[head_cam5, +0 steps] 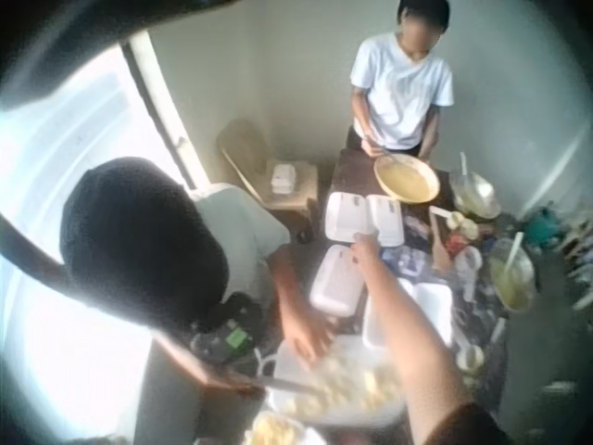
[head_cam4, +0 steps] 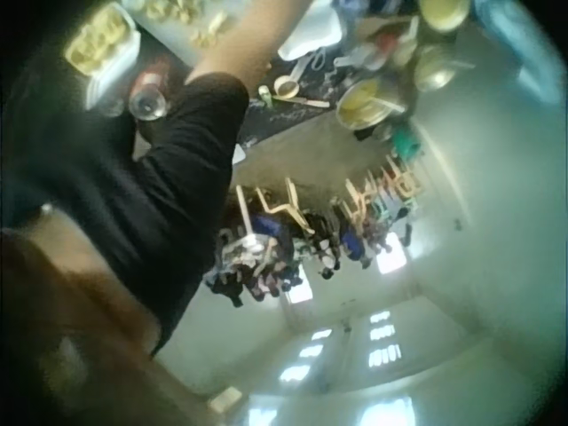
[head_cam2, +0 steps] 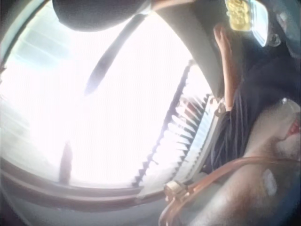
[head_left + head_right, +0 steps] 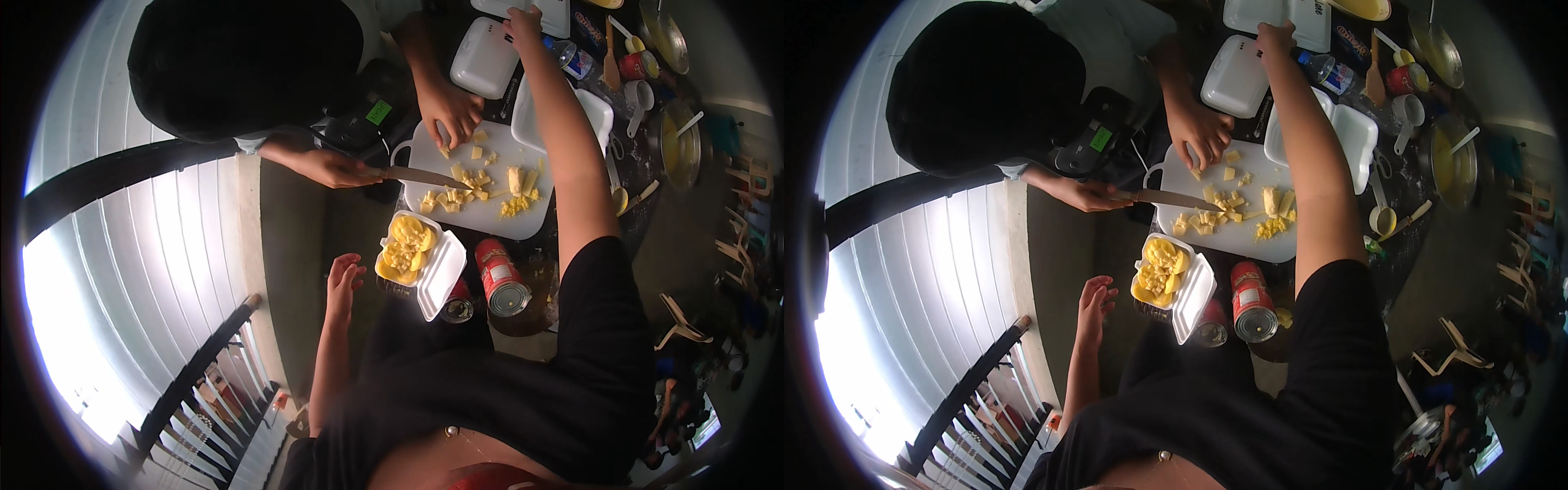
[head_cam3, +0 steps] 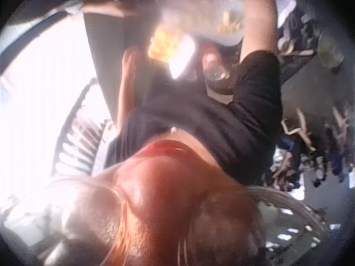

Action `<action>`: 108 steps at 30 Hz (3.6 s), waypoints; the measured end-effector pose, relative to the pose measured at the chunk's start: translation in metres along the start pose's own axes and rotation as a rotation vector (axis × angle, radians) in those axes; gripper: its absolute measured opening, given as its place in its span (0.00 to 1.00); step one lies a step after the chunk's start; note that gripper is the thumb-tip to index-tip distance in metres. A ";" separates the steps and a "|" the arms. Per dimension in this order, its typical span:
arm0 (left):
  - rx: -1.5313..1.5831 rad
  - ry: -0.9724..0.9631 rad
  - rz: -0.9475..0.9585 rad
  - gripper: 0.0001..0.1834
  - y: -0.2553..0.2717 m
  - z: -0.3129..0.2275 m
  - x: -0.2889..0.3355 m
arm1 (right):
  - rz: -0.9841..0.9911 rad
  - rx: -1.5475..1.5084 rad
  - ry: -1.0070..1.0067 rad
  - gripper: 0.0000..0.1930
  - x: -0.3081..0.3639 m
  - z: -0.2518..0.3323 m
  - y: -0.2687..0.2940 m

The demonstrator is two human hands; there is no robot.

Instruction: The person assembles small food items by pressing green and yellow plastic molds together to form round shapes. They then place these items into white styrofoam containers. The person moves between two tables in a room with other people, handling the molds and containers by hand.

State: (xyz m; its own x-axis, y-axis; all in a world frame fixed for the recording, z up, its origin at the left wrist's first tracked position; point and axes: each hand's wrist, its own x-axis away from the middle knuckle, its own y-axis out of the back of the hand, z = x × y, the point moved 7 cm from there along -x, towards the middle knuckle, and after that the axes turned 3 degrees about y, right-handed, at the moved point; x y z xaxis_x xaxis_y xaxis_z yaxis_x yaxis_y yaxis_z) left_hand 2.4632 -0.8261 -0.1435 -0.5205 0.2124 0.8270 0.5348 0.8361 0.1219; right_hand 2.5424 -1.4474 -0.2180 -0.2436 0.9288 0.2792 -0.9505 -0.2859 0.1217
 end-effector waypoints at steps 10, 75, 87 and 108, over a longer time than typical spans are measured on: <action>-0.092 -0.087 0.137 0.11 -0.006 -0.006 0.001 | 0.074 -0.495 -0.176 0.16 0.117 0.003 0.161; -1.678 -0.140 2.308 0.16 -0.136 0.601 0.609 | -1.813 -0.352 0.138 0.10 1.385 -0.157 0.417; -1.830 -0.022 2.423 0.14 -0.212 0.791 0.758 | -1.998 -0.065 -0.069 0.10 1.468 -0.136 0.588; -1.840 -0.039 2.349 0.14 -0.199 0.999 0.878 | -1.946 -0.247 0.026 0.12 1.681 -0.253 0.766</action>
State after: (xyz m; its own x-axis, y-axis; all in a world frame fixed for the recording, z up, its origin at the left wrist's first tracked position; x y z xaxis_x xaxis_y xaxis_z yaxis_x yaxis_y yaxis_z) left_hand 1.2349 -0.3012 0.0098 0.8359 -0.4200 0.3535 -0.3945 -0.9073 -0.1451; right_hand 1.3561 -0.0453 0.1034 0.9923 -0.1087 -0.0593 0.1133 0.9903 0.0807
